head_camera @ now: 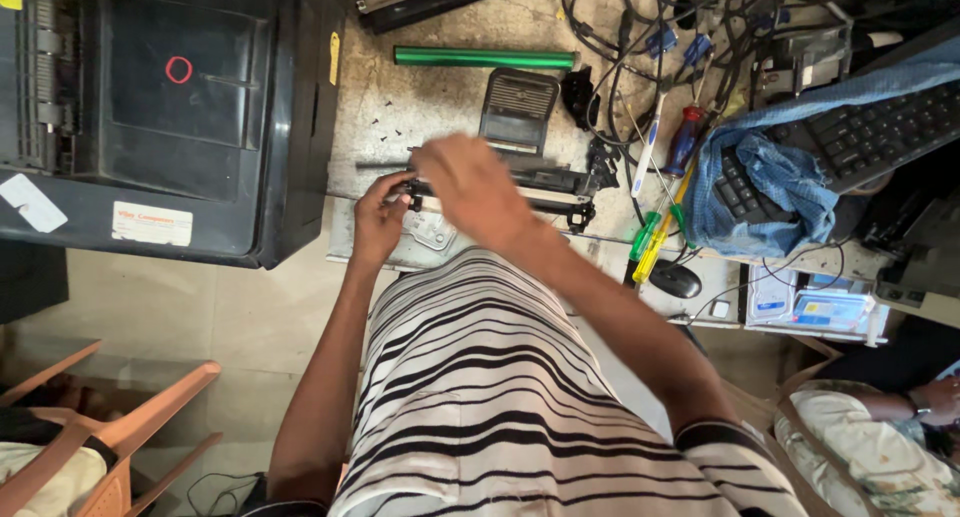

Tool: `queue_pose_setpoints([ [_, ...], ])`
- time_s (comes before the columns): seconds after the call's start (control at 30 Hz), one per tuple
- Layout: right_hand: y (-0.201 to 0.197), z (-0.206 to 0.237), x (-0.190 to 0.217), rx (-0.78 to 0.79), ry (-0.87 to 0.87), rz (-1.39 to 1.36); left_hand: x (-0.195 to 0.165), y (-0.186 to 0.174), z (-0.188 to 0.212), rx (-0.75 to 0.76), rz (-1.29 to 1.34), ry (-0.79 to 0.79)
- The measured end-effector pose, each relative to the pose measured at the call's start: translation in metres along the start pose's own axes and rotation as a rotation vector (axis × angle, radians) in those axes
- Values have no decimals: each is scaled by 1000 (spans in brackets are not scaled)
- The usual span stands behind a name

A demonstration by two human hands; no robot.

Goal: The person disassembles a printer drum unit using a screwdriver, cleans the drum and a green roller with a cloth, and reassembles the unit. The person handles the drum, roller, and tools on a cluttered workbench.

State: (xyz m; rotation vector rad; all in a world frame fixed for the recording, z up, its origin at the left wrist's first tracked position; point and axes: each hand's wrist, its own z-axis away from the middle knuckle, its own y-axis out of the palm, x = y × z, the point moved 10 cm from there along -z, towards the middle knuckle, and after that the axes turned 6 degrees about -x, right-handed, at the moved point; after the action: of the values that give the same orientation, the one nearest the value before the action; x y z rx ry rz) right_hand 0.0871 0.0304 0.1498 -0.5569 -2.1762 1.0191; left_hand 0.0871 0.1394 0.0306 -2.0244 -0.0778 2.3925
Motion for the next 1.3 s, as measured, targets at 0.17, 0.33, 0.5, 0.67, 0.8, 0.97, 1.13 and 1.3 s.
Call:
queue_pose_setpoints([
  [0.17,-13,-75,-70,65,-79,307,-23,2,4,0,-69,110],
  [0.33,-11,-110,-104,112,-114,201,-25,2,8,-52,-108,60],
  [0.5,29,-112,-126,332,-3,189,-21,0,8,-63,-135,34],
  [0.67,56,-111,-147,455,82,230,-20,1,8,-58,-120,69],
  [0.8,63,-109,-149,482,83,258,-15,0,9,-59,-133,27],
  [0.97,63,-109,-146,473,111,192,-15,0,10,-64,-132,6],
  [1.13,19,-113,-142,163,23,-67,-11,1,11,-53,-104,4],
  [1.3,-24,-55,-209,153,435,-68,-6,0,10,-65,-92,46],
])
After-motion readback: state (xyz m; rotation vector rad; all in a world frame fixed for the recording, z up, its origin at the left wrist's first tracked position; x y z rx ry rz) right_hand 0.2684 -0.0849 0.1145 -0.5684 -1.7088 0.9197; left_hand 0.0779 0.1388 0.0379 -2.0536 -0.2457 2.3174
